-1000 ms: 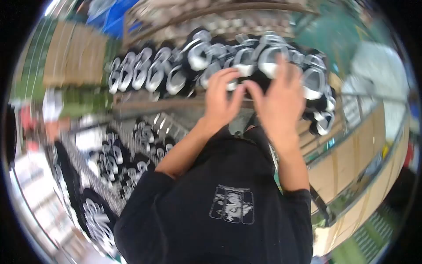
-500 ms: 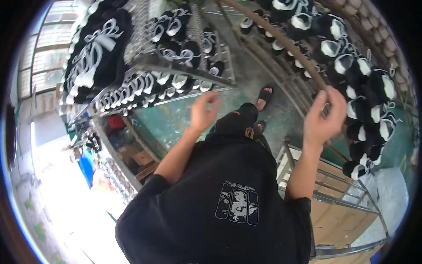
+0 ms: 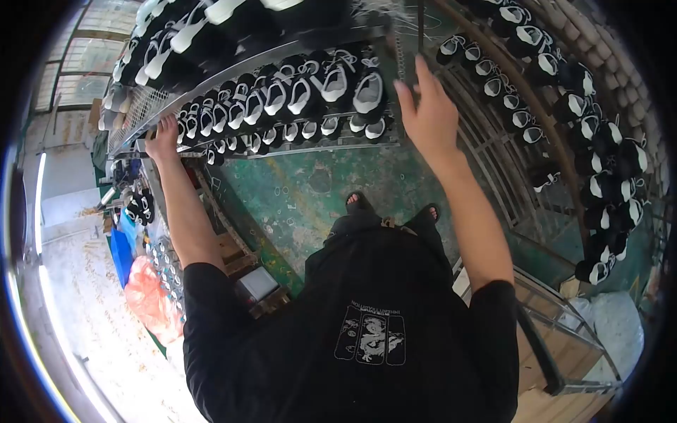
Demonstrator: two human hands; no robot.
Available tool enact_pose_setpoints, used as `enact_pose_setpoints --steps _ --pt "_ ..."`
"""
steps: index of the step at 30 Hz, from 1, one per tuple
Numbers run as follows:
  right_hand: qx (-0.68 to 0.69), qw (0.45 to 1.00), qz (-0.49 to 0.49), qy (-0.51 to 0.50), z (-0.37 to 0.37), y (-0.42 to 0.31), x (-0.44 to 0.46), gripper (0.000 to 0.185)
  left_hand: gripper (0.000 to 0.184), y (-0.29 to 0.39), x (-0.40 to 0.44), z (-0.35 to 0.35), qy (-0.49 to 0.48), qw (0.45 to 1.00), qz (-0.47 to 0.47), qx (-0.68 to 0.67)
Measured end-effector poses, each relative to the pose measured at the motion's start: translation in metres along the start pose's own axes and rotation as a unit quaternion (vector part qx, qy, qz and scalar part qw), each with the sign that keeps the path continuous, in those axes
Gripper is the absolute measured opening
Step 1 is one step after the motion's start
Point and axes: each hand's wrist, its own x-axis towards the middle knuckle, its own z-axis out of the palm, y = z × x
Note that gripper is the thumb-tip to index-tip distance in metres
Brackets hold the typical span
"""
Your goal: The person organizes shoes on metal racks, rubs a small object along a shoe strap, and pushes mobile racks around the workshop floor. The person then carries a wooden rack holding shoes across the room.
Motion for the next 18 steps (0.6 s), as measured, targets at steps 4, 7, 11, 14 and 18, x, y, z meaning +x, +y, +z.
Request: enact_pose_setpoints --steps 4,7,11,14,18 --pt "-0.133 0.99 0.029 0.029 0.05 -0.023 0.026 0.046 0.064 0.0 0.029 0.027 -0.104 0.991 0.058 0.063" --pt "-0.22 0.975 0.022 0.035 0.063 -0.02 0.031 0.05 0.065 -0.002 0.021 0.024 -0.129 0.986 0.06 0.092" --pt "-0.24 0.97 0.032 0.009 0.059 -0.004 0.057 0.053 0.069 -0.019 -0.027 0.05 -0.159 0.962 0.125 0.185" --pt "-0.299 0.928 0.221 -0.037 0.05 -0.064 0.081 0.059 0.073 -0.025 -0.057 0.065 -0.18 0.958 0.145 0.172" --pt "-0.307 0.934 0.18 -0.015 0.042 -0.045 0.095 0.052 0.063 -0.021 -0.044 0.06 -0.1 0.975 0.167 0.105"
